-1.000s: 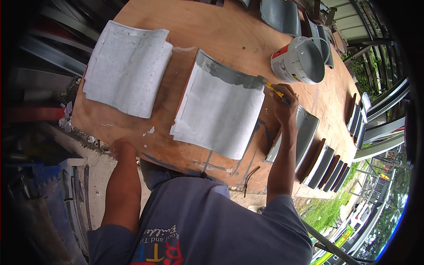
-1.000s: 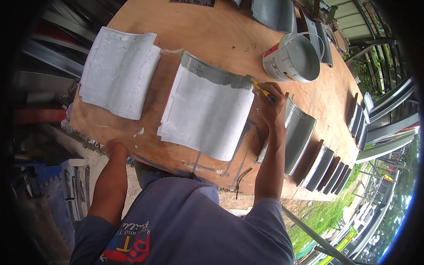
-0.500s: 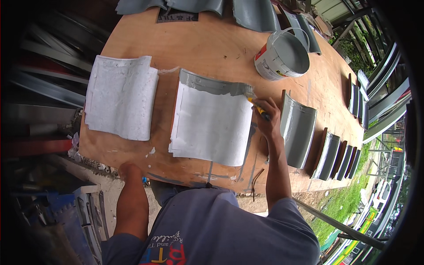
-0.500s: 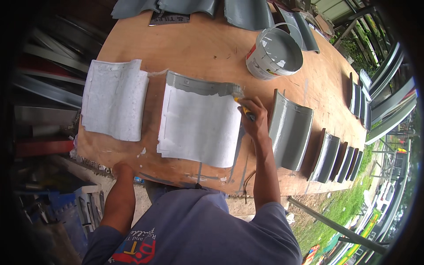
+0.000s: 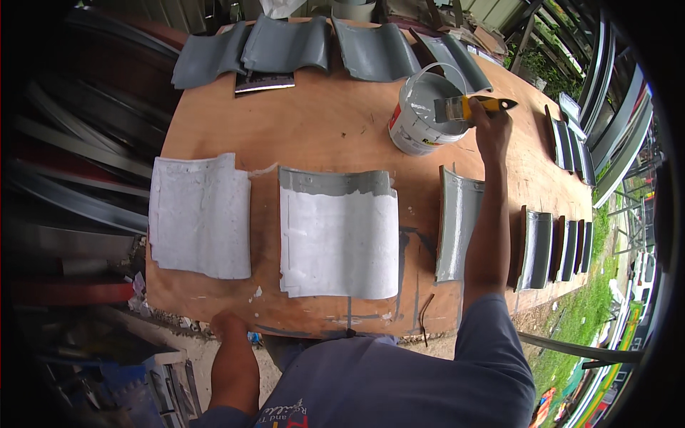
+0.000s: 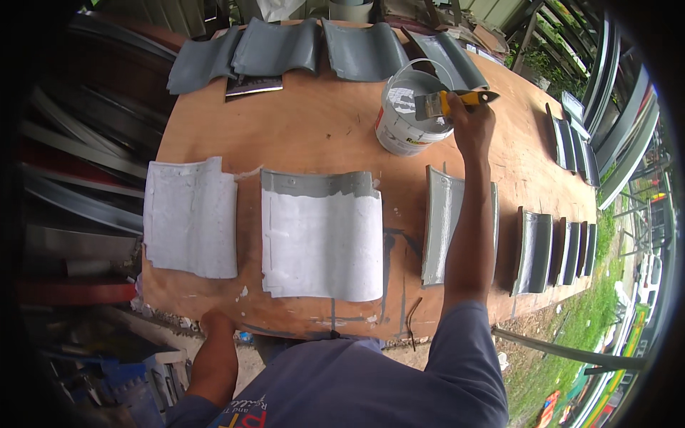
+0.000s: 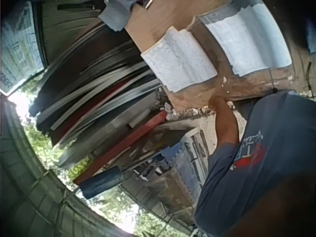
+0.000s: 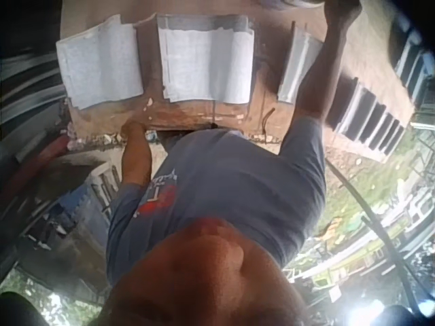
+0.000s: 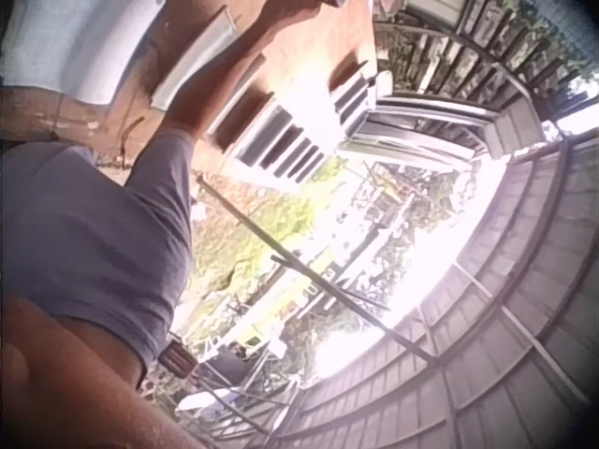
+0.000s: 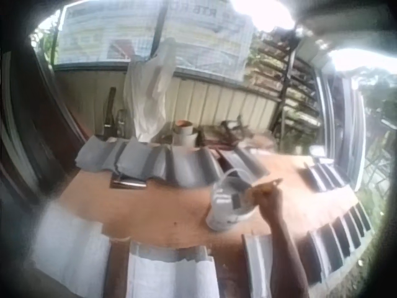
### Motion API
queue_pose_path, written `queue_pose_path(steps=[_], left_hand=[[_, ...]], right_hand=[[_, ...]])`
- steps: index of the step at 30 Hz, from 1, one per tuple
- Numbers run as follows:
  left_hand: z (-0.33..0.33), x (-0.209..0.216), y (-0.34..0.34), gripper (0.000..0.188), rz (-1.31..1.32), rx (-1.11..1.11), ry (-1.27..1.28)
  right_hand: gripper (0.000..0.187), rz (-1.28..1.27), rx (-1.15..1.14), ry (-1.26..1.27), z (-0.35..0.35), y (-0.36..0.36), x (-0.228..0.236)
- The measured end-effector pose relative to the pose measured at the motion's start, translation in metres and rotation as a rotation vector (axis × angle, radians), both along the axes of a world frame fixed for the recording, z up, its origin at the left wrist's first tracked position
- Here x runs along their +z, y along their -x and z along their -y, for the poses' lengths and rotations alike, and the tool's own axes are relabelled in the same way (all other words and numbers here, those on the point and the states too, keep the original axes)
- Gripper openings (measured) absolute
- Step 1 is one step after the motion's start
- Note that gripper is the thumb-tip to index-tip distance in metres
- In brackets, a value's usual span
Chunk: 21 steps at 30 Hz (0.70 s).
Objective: The person paints several curved roof tiles with gray paint using a brush, dipping the brush into a small paint bucket repeatedly and applying paint to the top and sides of the tiles on a wooden workbench.
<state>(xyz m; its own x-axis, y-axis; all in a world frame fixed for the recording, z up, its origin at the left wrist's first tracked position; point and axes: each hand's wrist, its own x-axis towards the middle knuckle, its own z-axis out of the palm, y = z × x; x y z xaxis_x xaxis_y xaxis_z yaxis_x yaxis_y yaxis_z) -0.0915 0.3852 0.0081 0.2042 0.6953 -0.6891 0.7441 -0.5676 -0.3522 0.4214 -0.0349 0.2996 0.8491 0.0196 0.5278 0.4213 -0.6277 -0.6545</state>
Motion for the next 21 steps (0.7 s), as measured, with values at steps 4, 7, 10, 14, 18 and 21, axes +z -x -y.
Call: queue_pose_path(steps=[4,7,10,14,18,21], left_hand=[[-0.001,-0.018,0.011,0.021,0.016,0.066,-0.002],[-0.002,-0.019,0.008,0.021,0.022,0.127,-0.034],[-0.008,-0.029,0.014,0.019,-0.027,0.124,-0.029],[-0.019,-0.074,0.035,0.025,0.133,0.673,-0.049],[-0.019,-0.034,0.007,0.039,-0.196,0.044,0.188],[-0.025,-0.097,0.044,0.045,0.172,0.792,-0.098]], right_hand=[[0.04,-0.206,0.021,0.141,-0.008,-0.046,-0.023],[0.035,-0.214,0.082,0.118,-0.025,-0.042,-0.025],[0.032,-0.333,0.207,-0.023,-0.015,-0.051,-0.029],[0.033,-0.294,0.117,0.025,-0.023,-0.044,-0.031],[0.037,-0.27,0.16,-0.149,0.018,-0.052,-0.046],[0.04,-0.299,0.17,-0.805,0.003,-0.013,-0.042]])
